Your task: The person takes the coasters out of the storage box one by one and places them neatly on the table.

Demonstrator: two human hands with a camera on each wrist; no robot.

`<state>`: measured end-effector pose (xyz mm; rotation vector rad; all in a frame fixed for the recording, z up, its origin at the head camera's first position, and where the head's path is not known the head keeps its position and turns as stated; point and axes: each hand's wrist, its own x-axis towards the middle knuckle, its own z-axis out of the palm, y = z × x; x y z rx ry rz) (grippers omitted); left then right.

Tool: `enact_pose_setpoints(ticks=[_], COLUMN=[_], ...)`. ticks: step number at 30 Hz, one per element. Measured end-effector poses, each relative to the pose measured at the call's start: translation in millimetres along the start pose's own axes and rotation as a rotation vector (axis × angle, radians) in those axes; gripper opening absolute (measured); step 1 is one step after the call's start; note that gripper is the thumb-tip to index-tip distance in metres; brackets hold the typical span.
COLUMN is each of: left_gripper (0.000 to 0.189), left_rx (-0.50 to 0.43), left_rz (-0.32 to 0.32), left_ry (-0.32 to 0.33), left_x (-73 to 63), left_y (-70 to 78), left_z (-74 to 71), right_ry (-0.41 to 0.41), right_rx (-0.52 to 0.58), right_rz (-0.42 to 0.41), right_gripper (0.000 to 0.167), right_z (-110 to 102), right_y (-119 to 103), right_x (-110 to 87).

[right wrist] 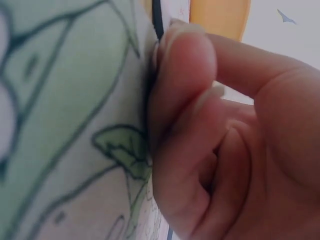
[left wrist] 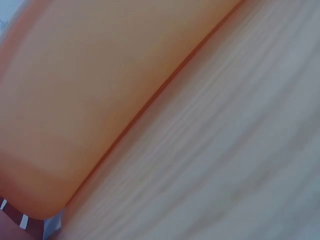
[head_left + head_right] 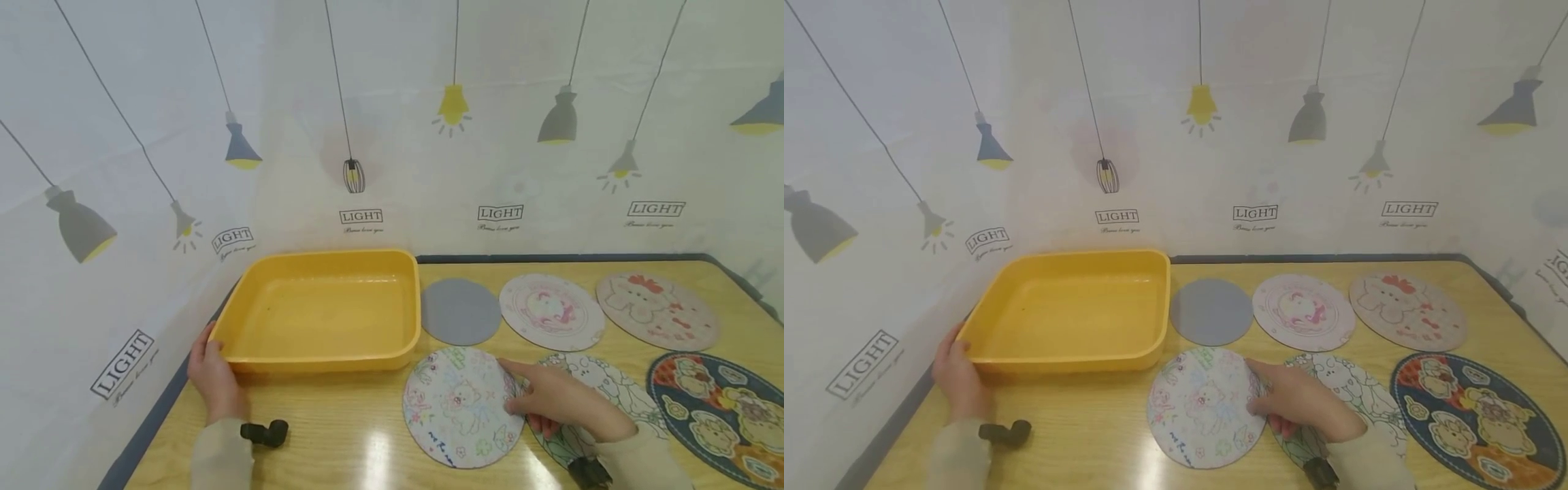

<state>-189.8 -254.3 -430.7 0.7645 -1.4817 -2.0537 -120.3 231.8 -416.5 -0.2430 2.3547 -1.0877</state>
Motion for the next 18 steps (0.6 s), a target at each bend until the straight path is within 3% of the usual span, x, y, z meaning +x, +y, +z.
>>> enact_pose_setpoints(ticks=[11, 16, 18], left_gripper=[0.039, 0.046, 0.047], left_rx=[0.097, 0.09, 0.174], left_rz=[0.013, 0.133, 0.214], left_ry=[-0.056, -0.082, -0.081], left_x=[-3.4, -5.0, -6.8], left_y=[1.1, 2.9, 6.3], left_z=[-3.0, -3.4, -1.0], right_ry=[-0.031, -0.02, 0.048], right_rx=[0.083, 0.126, 0.068], right_rz=[-0.021, -0.08, -0.091], right_gripper=[0.071, 0.065, 0.061], right_z=[-7.0, -21.0, -27.3], right_y=[8.0, 12.3, 13.3], right_x=[-0.8, -9.6, -14.1])
